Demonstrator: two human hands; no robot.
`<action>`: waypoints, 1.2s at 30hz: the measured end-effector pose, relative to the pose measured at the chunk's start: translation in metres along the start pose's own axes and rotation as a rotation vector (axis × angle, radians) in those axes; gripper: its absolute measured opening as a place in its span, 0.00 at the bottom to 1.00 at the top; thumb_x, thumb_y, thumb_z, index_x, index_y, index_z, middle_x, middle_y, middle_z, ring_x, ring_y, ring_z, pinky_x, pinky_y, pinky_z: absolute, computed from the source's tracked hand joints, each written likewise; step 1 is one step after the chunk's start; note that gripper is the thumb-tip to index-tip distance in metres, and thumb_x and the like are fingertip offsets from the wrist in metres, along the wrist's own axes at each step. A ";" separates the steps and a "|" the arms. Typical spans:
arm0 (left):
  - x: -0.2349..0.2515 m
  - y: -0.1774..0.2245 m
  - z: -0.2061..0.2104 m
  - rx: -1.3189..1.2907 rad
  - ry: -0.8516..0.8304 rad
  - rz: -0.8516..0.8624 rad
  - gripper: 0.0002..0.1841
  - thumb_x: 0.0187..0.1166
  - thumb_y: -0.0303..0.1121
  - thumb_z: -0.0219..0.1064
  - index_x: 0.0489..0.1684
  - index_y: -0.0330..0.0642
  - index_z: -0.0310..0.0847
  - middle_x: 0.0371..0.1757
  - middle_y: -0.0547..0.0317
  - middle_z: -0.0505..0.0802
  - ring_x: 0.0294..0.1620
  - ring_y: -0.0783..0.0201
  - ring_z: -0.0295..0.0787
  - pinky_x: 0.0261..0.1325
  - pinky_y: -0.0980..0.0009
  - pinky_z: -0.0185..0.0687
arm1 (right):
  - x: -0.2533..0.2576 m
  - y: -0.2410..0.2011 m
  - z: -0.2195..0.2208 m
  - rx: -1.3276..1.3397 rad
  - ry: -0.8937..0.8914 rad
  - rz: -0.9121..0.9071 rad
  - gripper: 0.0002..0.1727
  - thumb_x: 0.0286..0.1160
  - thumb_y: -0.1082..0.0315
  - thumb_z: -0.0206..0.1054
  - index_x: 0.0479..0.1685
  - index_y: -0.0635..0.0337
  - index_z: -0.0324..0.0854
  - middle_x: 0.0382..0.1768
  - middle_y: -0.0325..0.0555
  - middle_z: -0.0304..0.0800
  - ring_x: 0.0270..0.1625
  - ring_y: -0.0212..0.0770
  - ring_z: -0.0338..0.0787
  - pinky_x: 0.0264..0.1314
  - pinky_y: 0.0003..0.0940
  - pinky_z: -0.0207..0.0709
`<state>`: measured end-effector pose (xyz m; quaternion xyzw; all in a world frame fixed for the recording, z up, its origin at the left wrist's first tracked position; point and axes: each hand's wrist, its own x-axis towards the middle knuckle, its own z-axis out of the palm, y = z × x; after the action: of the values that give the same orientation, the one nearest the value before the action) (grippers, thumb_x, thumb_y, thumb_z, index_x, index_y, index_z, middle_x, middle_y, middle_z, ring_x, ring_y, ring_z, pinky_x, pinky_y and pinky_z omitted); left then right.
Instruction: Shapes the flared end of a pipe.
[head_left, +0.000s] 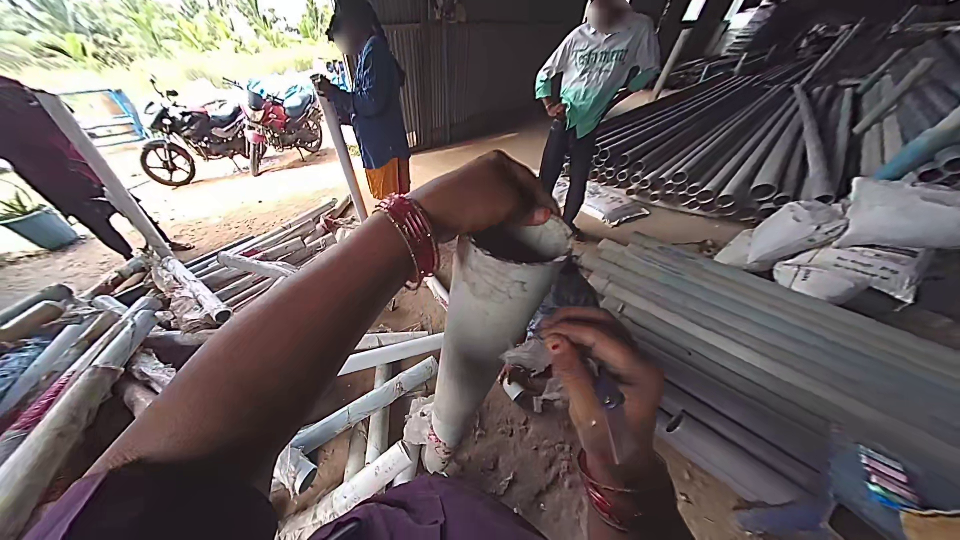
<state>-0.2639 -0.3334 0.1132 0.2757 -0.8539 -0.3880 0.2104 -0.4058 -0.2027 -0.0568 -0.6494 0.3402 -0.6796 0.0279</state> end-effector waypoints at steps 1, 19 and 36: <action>0.003 0.001 0.004 0.053 0.055 -0.018 0.05 0.81 0.25 0.68 0.39 0.40 0.90 0.31 0.67 0.91 0.31 0.80 0.84 0.40 0.79 0.81 | 0.004 -0.005 0.003 -0.045 0.047 -0.050 0.06 0.78 0.68 0.69 0.40 0.61 0.89 0.48 0.39 0.93 0.58 0.28 0.89 0.62 0.24 0.85; 0.009 0.013 0.042 -0.006 0.372 -0.278 0.09 0.78 0.33 0.65 0.31 0.41 0.88 0.33 0.53 0.91 0.37 0.59 0.87 0.41 0.53 0.80 | 0.027 -0.003 0.043 -0.403 0.556 -0.258 0.06 0.75 0.74 0.73 0.42 0.69 0.89 0.44 0.47 0.87 0.52 0.31 0.89 0.57 0.20 0.83; 0.000 0.007 0.029 -0.035 0.372 -0.240 0.07 0.77 0.31 0.68 0.28 0.43 0.87 0.29 0.61 0.89 0.32 0.68 0.85 0.37 0.65 0.80 | 0.016 0.002 0.038 -0.150 0.337 -0.149 0.01 0.75 0.72 0.72 0.36 0.59 0.86 0.48 0.39 0.85 0.57 0.29 0.85 0.58 0.19 0.81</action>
<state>-0.2822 -0.3139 0.1008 0.4386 -0.7544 -0.3677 0.3214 -0.3752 -0.2279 -0.0471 -0.5500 0.3407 -0.7517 -0.1282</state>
